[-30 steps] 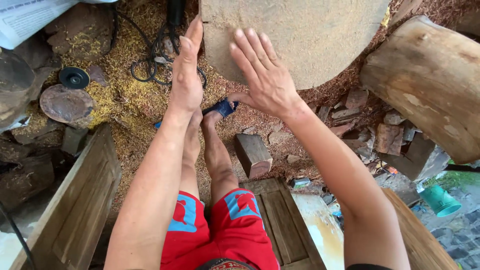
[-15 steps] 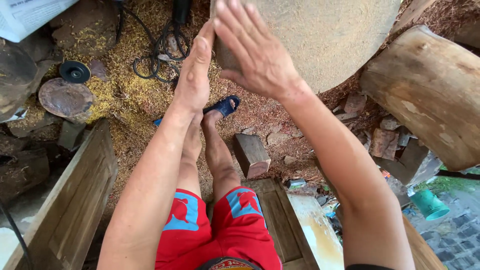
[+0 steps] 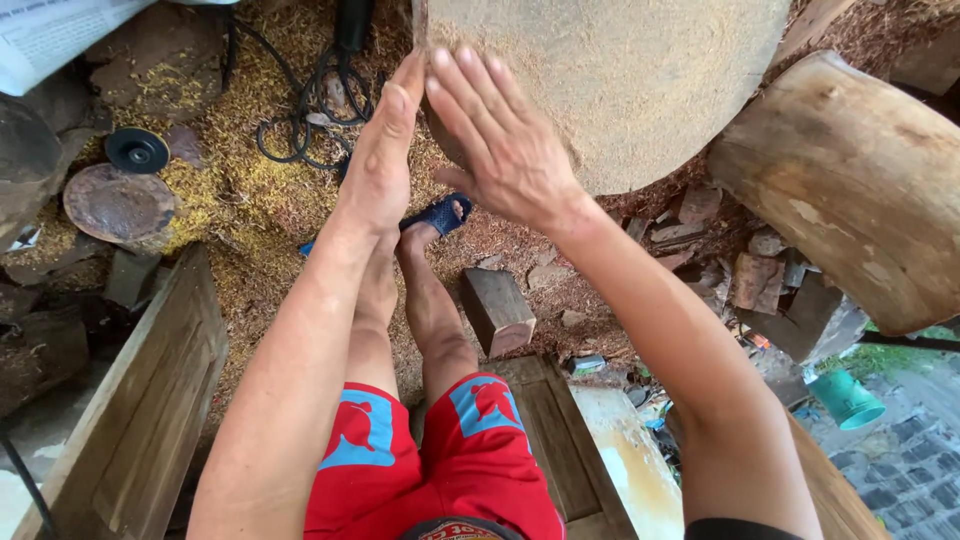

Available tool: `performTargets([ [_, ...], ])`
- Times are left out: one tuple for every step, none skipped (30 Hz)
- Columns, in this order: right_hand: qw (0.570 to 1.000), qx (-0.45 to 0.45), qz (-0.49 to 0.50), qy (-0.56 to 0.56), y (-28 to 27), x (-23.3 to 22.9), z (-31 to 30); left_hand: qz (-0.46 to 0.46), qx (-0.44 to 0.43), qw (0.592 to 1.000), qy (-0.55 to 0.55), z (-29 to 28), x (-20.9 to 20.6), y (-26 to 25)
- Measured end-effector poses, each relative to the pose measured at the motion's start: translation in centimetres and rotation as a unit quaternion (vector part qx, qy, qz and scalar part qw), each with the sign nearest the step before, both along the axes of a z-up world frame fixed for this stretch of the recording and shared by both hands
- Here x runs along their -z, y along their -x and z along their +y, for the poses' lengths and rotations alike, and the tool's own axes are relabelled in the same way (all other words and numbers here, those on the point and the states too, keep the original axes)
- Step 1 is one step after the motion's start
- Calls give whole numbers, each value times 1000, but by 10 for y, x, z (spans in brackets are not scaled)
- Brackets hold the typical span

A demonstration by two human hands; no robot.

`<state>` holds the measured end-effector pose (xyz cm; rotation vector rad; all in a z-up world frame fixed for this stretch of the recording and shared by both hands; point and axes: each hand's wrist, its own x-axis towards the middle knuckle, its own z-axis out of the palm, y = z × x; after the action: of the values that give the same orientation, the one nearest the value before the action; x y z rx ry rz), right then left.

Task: Sanding a wood log slice and wiping away sawdust for inspection.

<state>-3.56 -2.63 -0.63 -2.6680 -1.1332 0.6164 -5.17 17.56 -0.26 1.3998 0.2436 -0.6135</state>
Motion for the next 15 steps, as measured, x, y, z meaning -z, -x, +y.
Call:
performTargets([
  [1000,4,11,-8,2,-2,0,10,3,1000,11,1,5,1],
  [1000,8,22,-16,4,-4,-1,20,6,1000,22,3,9,2],
  [1000,8,20,-15,3,-4,-2,18,6,1000,22,3,7,1],
  [999,4,20,-25,2,-4,-4,8,21,1000,-8,2,6,1],
  [999,1,20,-34,1,-4,-6,-2,37,999,-38,1,5,0],
  [999,2,18,-33,-7,-2,-6,-3,39,999,-37,1,2,-2],
  [1000,10,2,-22,-15,0,-5,19,28,999,-25,0,1,-3],
  [1000,17,-14,-12,-23,3,-5,42,17,999,-13,0,-1,-4],
  [1000,17,-11,-13,-25,-1,-1,45,17,999,-14,1,-1,-4],
  [1000,16,-8,-23,-27,-4,2,19,16,1000,4,3,-2,-4],
  [999,16,-4,-30,-29,-9,4,-8,16,1000,24,3,-2,-4],
  [999,17,-2,-30,-20,-9,2,-6,17,1000,24,4,-1,-2],
  [999,6,2,-51,-16,-10,-1,-11,23,999,21,4,1,-2],
  [997,-5,7,-72,-11,-11,-3,-17,29,999,18,5,1,-2],
  [997,-6,5,-71,-10,-10,-4,-19,29,999,19,4,3,-1],
])
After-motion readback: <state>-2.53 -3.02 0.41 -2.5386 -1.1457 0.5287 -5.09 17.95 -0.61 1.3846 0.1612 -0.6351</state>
